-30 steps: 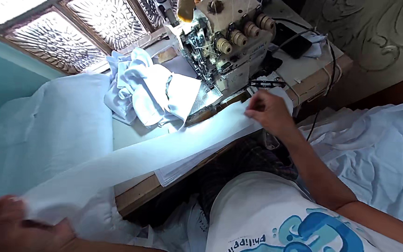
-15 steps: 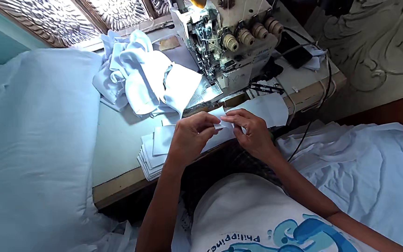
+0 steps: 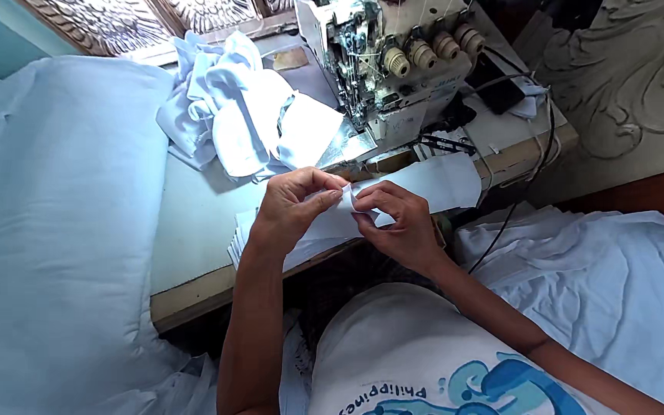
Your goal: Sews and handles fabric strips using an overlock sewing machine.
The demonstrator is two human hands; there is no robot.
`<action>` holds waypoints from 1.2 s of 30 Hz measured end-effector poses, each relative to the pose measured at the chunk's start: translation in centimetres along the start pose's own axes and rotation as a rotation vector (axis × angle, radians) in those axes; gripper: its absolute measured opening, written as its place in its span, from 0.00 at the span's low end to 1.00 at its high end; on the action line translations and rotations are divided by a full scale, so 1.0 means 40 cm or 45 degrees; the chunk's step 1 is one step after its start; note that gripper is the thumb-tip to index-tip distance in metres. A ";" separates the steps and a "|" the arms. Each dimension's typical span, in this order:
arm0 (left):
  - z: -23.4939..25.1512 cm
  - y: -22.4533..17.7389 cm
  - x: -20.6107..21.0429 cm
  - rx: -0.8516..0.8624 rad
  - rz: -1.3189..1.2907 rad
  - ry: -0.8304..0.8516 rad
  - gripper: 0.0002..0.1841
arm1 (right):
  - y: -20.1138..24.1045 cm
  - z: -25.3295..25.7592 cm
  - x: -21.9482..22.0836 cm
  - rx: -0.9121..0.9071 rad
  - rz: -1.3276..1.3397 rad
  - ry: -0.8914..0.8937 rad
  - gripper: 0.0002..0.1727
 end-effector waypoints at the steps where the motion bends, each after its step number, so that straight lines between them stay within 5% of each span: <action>1: -0.003 0.001 -0.001 -0.011 -0.024 -0.018 0.08 | 0.002 0.002 0.002 0.000 -0.001 0.011 0.04; 14: -0.016 0.019 -0.039 0.062 -0.124 0.177 0.10 | -0.002 0.010 0.001 0.059 0.044 0.047 0.05; 36: -0.018 0.032 -0.033 0.117 -0.472 -0.211 0.06 | -0.001 0.005 -0.021 0.143 0.147 0.050 0.03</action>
Point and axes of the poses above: each hand's wrist, its own z-axis towards the middle knuckle, its own x-axis out of the palm, y = z × x, the point moved 2 cm from there along z, towards the middle knuckle, and after that the axes turned 5 degrees about -y, right-handed, at the moved point
